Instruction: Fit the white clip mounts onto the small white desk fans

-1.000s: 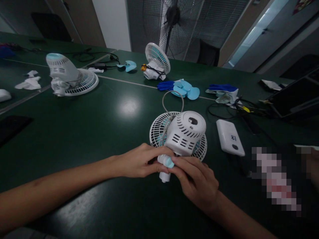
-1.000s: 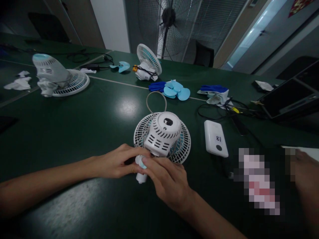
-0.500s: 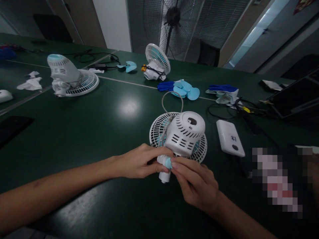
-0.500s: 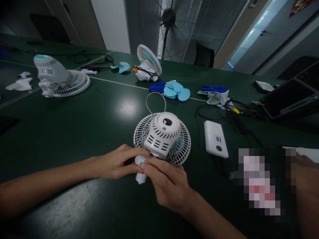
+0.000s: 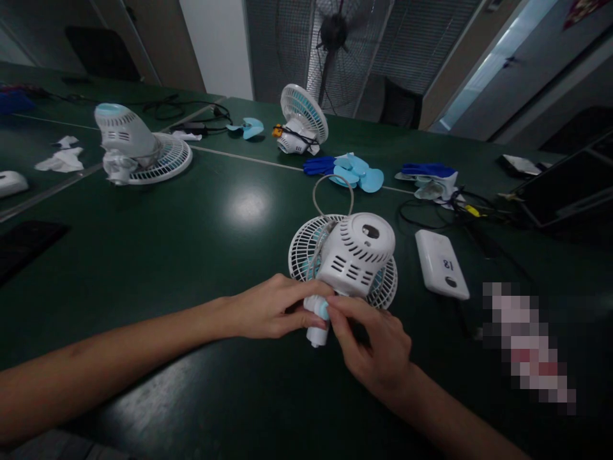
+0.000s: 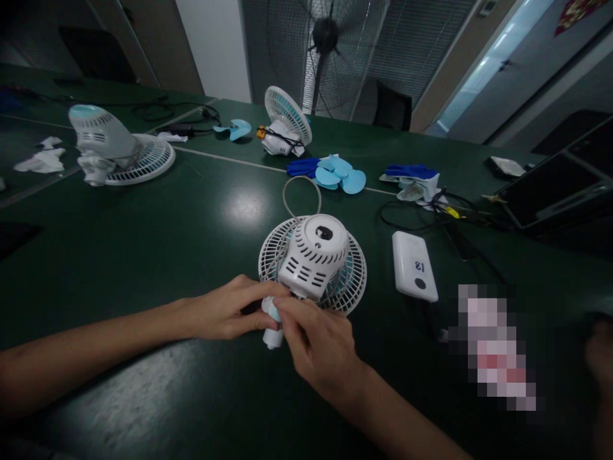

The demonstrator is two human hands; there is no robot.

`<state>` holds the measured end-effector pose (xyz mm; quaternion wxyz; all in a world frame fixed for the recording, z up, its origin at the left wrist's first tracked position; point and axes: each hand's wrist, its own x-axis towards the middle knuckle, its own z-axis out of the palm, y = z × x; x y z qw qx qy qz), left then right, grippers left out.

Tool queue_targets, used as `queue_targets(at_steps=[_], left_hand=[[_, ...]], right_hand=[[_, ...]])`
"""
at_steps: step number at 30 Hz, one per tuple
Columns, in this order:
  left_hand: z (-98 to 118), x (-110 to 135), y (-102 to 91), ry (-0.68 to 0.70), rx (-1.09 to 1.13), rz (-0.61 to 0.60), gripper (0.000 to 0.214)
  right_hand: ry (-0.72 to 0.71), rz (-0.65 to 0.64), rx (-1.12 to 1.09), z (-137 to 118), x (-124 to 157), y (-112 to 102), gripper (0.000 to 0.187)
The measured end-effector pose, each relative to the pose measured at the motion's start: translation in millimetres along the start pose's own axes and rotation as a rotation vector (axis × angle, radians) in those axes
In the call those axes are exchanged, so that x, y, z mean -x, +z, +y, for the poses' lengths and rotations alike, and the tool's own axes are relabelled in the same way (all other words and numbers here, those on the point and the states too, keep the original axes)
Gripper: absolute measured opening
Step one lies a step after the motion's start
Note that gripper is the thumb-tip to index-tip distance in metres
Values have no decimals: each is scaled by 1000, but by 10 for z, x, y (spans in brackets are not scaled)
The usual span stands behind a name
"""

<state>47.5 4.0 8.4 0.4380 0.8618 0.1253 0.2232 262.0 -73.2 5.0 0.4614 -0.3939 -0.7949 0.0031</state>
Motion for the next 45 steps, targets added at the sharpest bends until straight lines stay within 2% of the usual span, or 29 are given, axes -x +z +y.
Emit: queue_targets(at_steps=[3,7,10,19,26,36,45], left_hand=[[6,-4,-8,-15,6,-10,33],[24,-16,-17,1,24,-4,30],[31,-19,-19,3,13,12,30],[8,-11,-18,-6,-2,-8,28],[25,-18,-51,-7,25,-23,26],[2,-5,-63,1,89,-4,29],[25,-12,-50,4,15,-26,32]], right_hand=[[-23,-4,-41,49,61,-41,34],[-150,-75,-69,147,87,-110,49],[-216,-75,-68,176,46,-116,50],[-217,-40,55,86,-13,-129,48],[-119,-75,19,136,81,-142,43],[-131,-116,135,148,73,-118,34],[-64,-127,128,80,13,-117,10]])
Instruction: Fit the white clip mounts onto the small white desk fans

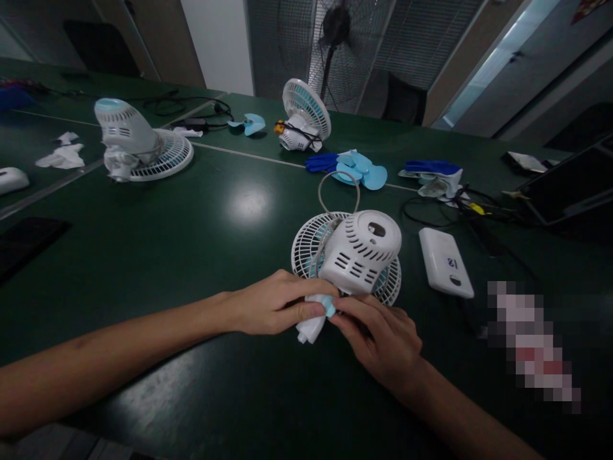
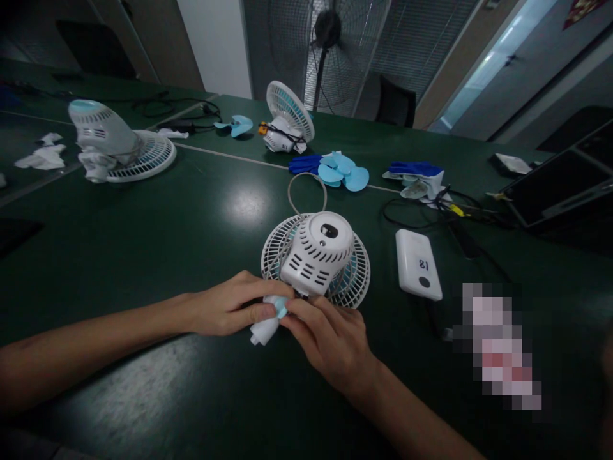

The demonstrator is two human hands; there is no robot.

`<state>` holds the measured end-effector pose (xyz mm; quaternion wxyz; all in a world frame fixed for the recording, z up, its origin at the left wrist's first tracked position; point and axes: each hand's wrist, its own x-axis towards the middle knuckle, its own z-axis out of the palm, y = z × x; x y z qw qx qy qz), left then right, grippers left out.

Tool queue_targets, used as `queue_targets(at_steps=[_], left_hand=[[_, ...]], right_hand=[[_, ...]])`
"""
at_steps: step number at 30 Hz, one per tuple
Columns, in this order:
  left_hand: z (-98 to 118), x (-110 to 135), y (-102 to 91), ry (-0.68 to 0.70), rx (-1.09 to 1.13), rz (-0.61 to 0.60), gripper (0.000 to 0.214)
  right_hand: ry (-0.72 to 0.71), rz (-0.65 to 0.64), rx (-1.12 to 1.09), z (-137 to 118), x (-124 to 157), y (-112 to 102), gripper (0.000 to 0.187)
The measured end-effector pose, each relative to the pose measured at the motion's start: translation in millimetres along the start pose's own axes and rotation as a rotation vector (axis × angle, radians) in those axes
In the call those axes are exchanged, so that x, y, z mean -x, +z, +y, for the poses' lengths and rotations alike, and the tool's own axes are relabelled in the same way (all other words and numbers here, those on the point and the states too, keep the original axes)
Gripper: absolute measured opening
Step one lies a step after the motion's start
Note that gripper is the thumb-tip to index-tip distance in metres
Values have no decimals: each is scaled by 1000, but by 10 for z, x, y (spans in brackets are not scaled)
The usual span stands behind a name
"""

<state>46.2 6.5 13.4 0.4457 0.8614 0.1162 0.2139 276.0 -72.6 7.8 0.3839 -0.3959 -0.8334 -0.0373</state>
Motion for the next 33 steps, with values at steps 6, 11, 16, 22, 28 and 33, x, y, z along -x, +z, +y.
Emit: queue_targets(at_steps=[6,11,16,22,28,33], left_hand=[[-12,11,19,-19,-11,-8,29],[-36,15,49,-24,-13,16,30],[-31,12,44,-30,-4,21,32],[-17,0,5,-12,42,0,34],[-5,-6,-4,-25,47,4,40],[28,3,2,9,-7,9,31]], right_hand=[[64,7,-86,-6,-25,4,8],[48,2,-52,-27,-26,73,16],[113,21,-76,-96,-33,104,27],[90,-6,-226,-71,-15,27,16],[22,-54,-189,5,26,17,32],[44,-27,-146,18,55,33,21]])
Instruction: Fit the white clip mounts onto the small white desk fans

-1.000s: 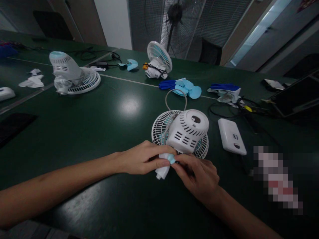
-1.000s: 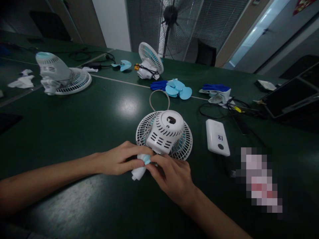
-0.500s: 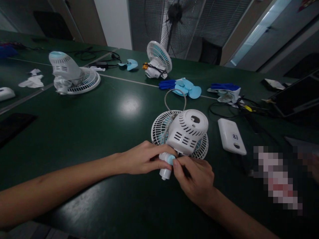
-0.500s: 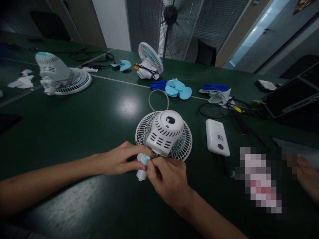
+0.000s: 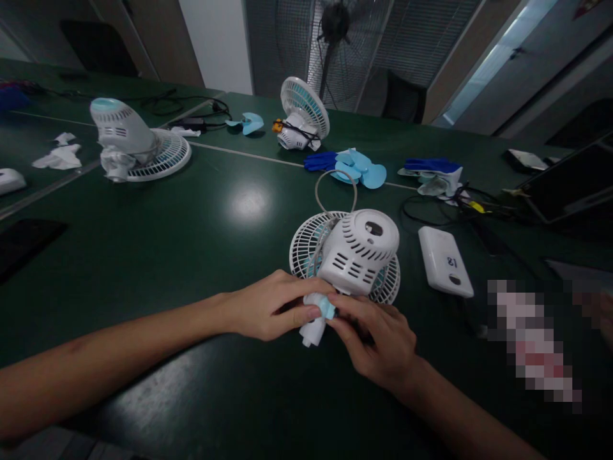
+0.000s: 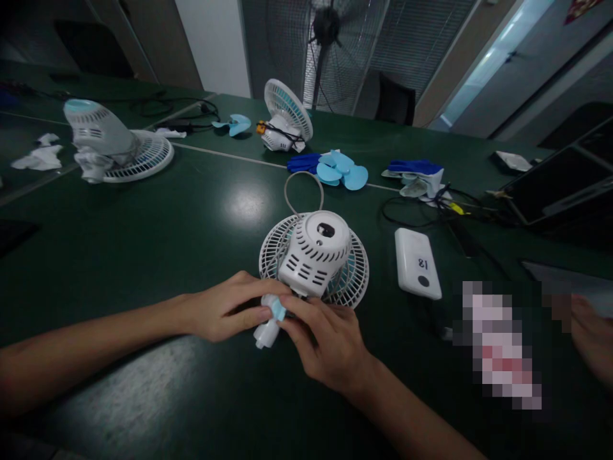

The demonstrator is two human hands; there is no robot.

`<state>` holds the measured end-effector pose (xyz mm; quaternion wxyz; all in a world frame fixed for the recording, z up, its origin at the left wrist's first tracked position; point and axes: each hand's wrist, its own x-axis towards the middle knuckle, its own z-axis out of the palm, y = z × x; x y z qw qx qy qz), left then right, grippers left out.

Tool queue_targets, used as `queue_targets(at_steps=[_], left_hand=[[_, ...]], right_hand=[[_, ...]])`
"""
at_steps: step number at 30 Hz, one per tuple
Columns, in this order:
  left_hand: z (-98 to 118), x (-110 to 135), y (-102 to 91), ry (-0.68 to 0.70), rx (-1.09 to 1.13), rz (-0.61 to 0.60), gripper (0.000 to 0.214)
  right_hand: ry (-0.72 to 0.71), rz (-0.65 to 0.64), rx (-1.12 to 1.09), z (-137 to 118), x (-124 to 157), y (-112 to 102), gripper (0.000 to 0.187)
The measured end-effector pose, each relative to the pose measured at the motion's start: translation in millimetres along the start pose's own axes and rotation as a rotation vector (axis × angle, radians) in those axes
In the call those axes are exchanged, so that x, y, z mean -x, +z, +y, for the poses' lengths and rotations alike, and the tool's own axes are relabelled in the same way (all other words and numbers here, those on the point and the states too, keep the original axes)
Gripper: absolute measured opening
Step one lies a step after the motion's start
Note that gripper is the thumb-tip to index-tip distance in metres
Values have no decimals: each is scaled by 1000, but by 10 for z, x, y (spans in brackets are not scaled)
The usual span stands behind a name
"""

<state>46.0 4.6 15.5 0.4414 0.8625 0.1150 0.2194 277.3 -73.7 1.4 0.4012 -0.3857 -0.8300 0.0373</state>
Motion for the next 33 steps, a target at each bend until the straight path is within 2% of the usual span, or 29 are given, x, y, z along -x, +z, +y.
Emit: queue_targets(at_steps=[6,11,15,17,19,20,22,24,31,33], left_hand=[[-10,14,22,-33,-49,-16,30],[-25,12,41,-20,-81,-4,32],[-32,13,45,-6,-93,12,35],[-28,12,38,-7,-75,-1,34],[-23,12,27,-12,-46,-15,33],[-21,11,21,-16,-32,-19,34],[-20,12,13,-22,-18,-21,36],[-24,14,8,-20,-16,-18,37],[-43,17,9,-20,-50,-43,32],[-47,19,19,-27,-69,-48,32]], right_hand=[[44,71,0,-41,-54,-1,4],[71,90,72,-96,-112,63,23],[74,92,89,-134,-133,84,28],[73,79,45,-123,-117,57,22],[53,43,-29,-85,-86,14,6],[38,14,-62,-58,-68,-8,6],[4,-39,-89,-1,-36,-42,25],[-29,-57,-86,45,-19,-55,30],[-1,27,19,10,-75,-12,8],[20,58,39,-40,-111,15,9]])
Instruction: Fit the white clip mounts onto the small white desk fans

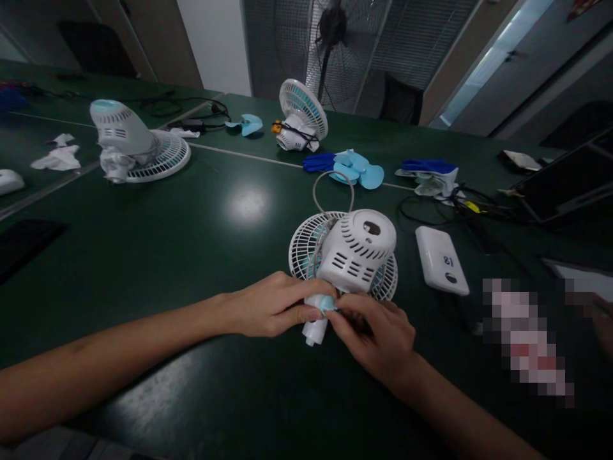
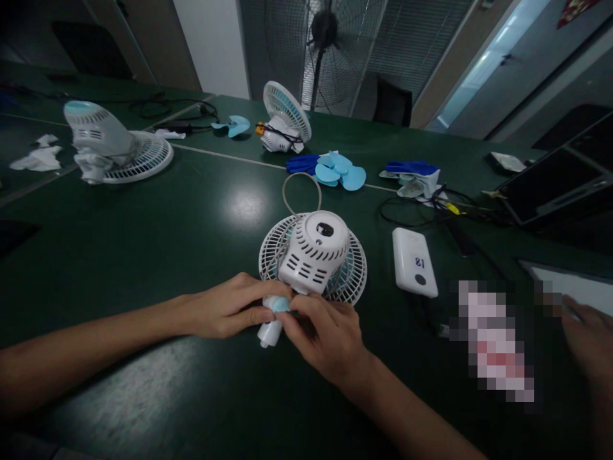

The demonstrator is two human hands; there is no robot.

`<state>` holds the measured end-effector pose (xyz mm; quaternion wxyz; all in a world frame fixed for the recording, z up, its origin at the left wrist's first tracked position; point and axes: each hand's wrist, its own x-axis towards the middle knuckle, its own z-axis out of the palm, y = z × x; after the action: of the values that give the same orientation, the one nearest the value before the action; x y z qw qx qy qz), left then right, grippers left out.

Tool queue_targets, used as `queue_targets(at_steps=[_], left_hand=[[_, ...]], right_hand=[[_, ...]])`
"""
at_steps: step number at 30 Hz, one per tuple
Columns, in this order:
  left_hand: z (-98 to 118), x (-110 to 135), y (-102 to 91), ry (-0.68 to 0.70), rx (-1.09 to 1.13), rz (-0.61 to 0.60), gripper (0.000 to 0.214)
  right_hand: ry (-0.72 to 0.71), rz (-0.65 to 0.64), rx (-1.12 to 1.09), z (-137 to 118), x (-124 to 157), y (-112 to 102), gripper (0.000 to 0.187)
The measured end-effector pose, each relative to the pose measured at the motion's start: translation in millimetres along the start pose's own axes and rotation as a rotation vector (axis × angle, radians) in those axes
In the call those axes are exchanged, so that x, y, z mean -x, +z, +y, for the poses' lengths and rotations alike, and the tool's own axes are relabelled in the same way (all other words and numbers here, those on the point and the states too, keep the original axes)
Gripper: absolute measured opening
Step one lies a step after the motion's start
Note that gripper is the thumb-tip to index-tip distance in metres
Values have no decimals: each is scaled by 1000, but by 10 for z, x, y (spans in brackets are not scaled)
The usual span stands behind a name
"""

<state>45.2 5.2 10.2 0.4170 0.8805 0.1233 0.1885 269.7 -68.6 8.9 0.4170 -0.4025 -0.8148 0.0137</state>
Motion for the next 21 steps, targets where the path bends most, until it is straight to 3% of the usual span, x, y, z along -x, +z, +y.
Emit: queue_targets(at_steps=[5,10,12,14,21], left_hand=[[1,3,20,11,-30,21,36],[26,-11,-6,4,55,1,33],[26,-11,-15,9,72,-2,33],[20,-4,-18,13,69,14,35],[17,24,-5,-3,70,62,33]], right_hand=[[54,45,18,-98,-45,53,29],[26,-11,-164,-1,32,-24,9],[-8,-50,-205,62,66,-56,29],[-44,-82,-196,109,83,-68,36],[-59,-51,-169,118,51,-56,24]])
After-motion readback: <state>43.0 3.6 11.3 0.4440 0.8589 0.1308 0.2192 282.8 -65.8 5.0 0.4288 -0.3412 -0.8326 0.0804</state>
